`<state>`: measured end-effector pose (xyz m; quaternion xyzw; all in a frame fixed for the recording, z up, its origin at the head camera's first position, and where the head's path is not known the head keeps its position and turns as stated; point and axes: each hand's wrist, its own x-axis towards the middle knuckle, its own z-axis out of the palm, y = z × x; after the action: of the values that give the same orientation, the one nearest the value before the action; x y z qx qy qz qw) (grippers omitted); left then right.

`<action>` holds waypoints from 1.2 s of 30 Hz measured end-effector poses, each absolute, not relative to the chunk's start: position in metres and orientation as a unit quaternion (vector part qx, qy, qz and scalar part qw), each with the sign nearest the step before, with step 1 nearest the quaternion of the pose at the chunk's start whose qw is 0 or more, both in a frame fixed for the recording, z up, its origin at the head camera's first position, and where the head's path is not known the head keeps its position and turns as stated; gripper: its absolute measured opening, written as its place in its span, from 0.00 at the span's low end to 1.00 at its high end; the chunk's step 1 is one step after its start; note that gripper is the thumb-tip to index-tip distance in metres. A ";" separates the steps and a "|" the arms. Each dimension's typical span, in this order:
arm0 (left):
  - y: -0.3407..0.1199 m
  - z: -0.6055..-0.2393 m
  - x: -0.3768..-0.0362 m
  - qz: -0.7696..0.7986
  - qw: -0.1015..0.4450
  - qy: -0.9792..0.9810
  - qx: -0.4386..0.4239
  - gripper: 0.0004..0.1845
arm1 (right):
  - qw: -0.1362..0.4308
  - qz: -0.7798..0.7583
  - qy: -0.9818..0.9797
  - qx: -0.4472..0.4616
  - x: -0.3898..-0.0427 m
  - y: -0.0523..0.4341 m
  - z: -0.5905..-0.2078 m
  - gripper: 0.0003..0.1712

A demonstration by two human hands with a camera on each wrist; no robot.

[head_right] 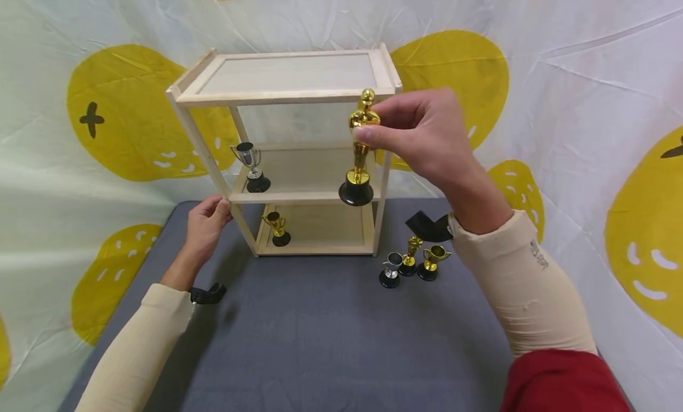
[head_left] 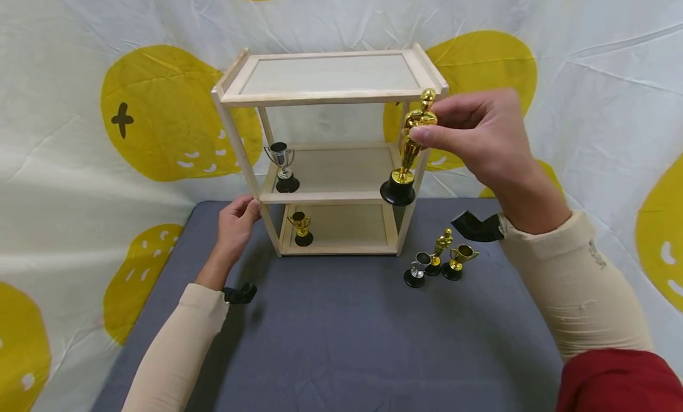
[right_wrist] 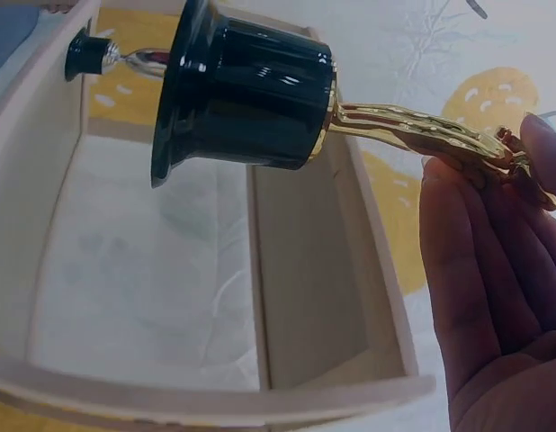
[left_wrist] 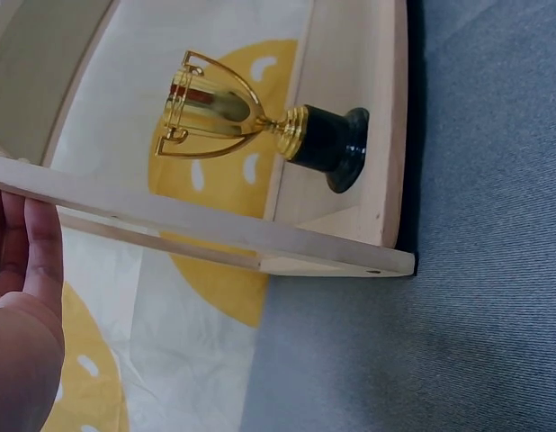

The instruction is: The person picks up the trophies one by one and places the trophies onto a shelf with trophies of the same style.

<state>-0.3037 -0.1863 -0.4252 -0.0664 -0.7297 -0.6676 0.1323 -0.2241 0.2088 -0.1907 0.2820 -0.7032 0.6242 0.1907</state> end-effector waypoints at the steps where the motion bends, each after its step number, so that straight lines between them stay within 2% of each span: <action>1: -0.186 -0.425 -0.304 -0.667 0.133 -0.730 -0.066 0.22 | 0.189 0.622 -0.704 0.285 -0.225 0.207 -0.189 0.08; 17: -0.184 -0.426 -0.301 -0.670 0.139 -0.726 -0.069 0.21 | 0.148 0.623 -0.702 0.311 -0.247 0.181 -0.156 0.08; 25: -0.183 -0.426 -0.301 -0.669 0.140 -0.727 -0.065 0.21 | 0.160 0.598 -0.693 0.371 -0.256 0.166 -0.133 0.06; 28: -0.183 -0.425 -0.300 -0.669 0.136 -0.728 -0.065 0.22 | 0.145 0.607 -0.684 0.378 -0.260 0.164 -0.124 0.07; 36: -0.181 -0.424 -0.300 -0.667 0.138 -0.728 -0.070 0.21 | 0.140 0.621 -0.695 0.334 -0.269 0.157 -0.103 0.13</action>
<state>-0.3002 -0.1809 -0.4244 -0.0702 -0.7284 -0.6675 0.1376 -0.2689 0.1570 -0.1032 0.3341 -0.6951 0.6210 0.1398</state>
